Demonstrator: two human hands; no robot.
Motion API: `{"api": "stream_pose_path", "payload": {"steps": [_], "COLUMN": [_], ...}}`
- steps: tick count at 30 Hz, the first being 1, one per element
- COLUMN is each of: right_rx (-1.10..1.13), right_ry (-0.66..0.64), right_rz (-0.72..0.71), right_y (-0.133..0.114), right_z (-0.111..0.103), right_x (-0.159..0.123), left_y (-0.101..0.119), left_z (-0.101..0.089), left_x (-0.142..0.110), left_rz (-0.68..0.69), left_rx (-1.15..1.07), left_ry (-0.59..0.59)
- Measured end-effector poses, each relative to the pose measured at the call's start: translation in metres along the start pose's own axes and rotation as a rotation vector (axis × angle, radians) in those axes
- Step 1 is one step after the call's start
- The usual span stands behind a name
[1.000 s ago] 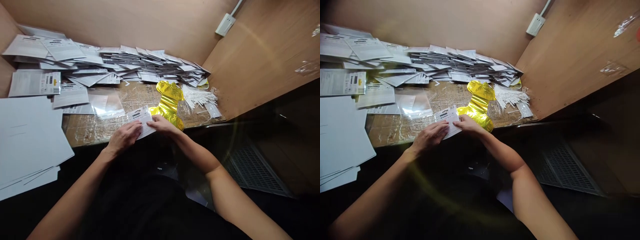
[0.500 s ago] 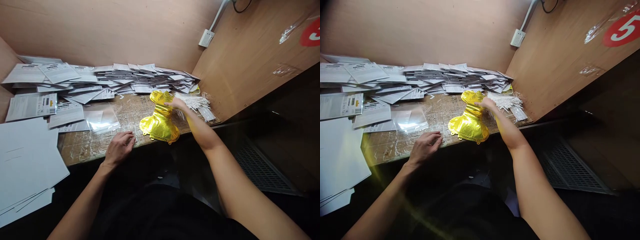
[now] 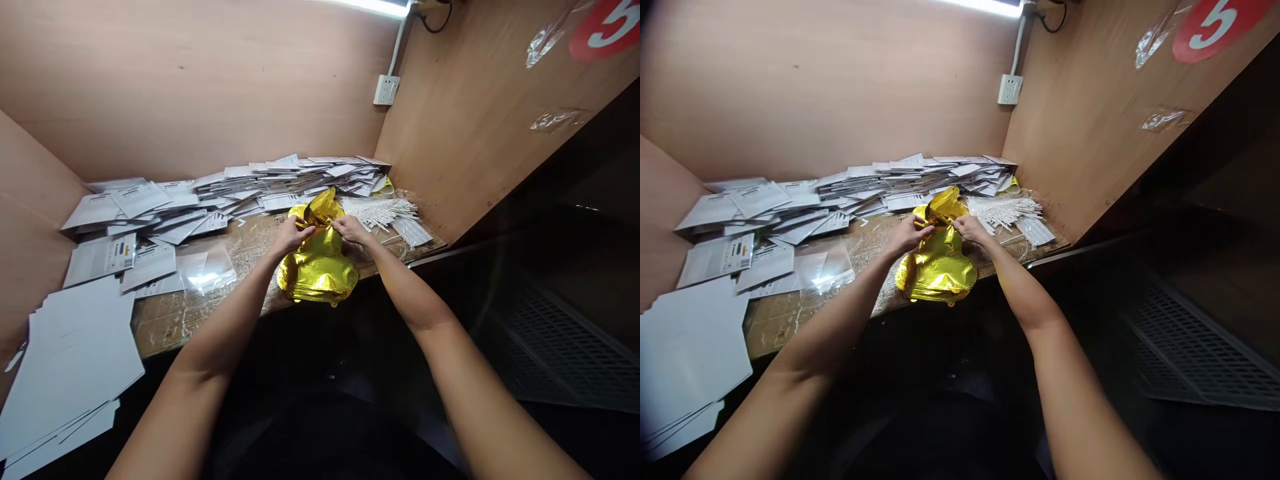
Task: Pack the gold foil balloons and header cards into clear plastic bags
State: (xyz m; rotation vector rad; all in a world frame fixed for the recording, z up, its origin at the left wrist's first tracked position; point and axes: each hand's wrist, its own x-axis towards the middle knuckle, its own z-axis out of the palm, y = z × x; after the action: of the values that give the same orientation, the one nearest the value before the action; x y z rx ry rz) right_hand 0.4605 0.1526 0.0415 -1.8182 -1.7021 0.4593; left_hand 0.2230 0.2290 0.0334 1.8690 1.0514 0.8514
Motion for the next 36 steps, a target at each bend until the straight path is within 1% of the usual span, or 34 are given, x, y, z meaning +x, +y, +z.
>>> {"api": "stream_pose_path", "payload": {"steps": [3,5,6,8,10,11,12,14,17,19,21,23,24,26,27,29,30,32,34,36], "right_rx": [0.211,0.344,0.412,0.556,0.694,0.725,0.717,0.615,0.337,0.145,0.013,-0.039,-0.041,-0.037,-0.047,-0.098,-0.133,-0.199,-0.230,-0.219], "right_ry": [0.023,0.016,0.010,0.018,0.064,0.092,0.120,0.169,0.286,0.394,0.479,0.503,0.491,0.451,0.434,0.409,0.396,0.353,0.278,0.203], "right_rz": [0.007,0.047,0.058,0.037,-0.026,-0.065,-0.103,-0.162,-0.229,-0.283,-0.361,-0.456,-0.500,-0.571,-0.600,-0.656,-0.685,-0.740,-0.815,-0.869], "right_y": [-0.006,-0.009,-0.011,-0.016,-0.023,-0.027,-0.031,-0.040,-0.055,-0.067,-0.084,-0.102,-0.112,-0.129,-0.135,-0.141,-0.141,-0.132,-0.115,-0.095], "right_z": [-0.002,-0.005,-0.007,-0.012,-0.021,-0.026,-0.031,-0.043,-0.063,-0.076,-0.089,-0.101,-0.106,-0.109,-0.107,-0.093,-0.081,-0.045,0.002,0.052], "right_x": [0.003,0.005,0.006,0.010,0.017,0.022,0.027,0.040,0.058,0.068,0.074,0.074,0.071,0.056,0.044,0.010,-0.010,-0.055,-0.100,-0.140], "left_y": [0.008,0.012,0.014,0.018,0.025,0.030,0.034,0.044,0.063,0.079,0.098,0.116,0.124,0.133,0.134,0.125,0.115,0.085,0.045,0.003], "left_z": [0.015,0.019,0.019,0.016,0.009,0.005,-0.001,-0.013,-0.035,-0.050,-0.067,-0.083,-0.090,-0.103,-0.108,-0.114,-0.115,-0.112,-0.104,-0.092], "left_x": [0.014,0.019,0.022,0.030,0.042,0.048,0.055,0.066,0.075,0.076,0.074,0.068,0.064,0.050,0.039,0.007,-0.013,-0.062,-0.117,-0.171], "left_rz": [-0.049,-0.020,0.006,0.062,0.131,0.169,0.209,0.286,0.384,0.468,0.577,0.670,0.694,0.710,0.714,0.742,0.765,0.802,0.813,0.777], "left_rx": [-0.154,-0.296,-0.356,-0.430,-0.431,-0.409,-0.374,-0.278,-0.064,0.113,0.277,0.412,0.471,0.578,0.623,0.693,0.720,0.766,0.800,0.804], "left_ry": [-0.064,-0.082,-0.078,-0.048,0.002,0.037,0.080,0.158,0.219,0.258,0.327,0.360,0.334,0.221,0.175,0.147,0.157,0.152,0.113,0.072]}}
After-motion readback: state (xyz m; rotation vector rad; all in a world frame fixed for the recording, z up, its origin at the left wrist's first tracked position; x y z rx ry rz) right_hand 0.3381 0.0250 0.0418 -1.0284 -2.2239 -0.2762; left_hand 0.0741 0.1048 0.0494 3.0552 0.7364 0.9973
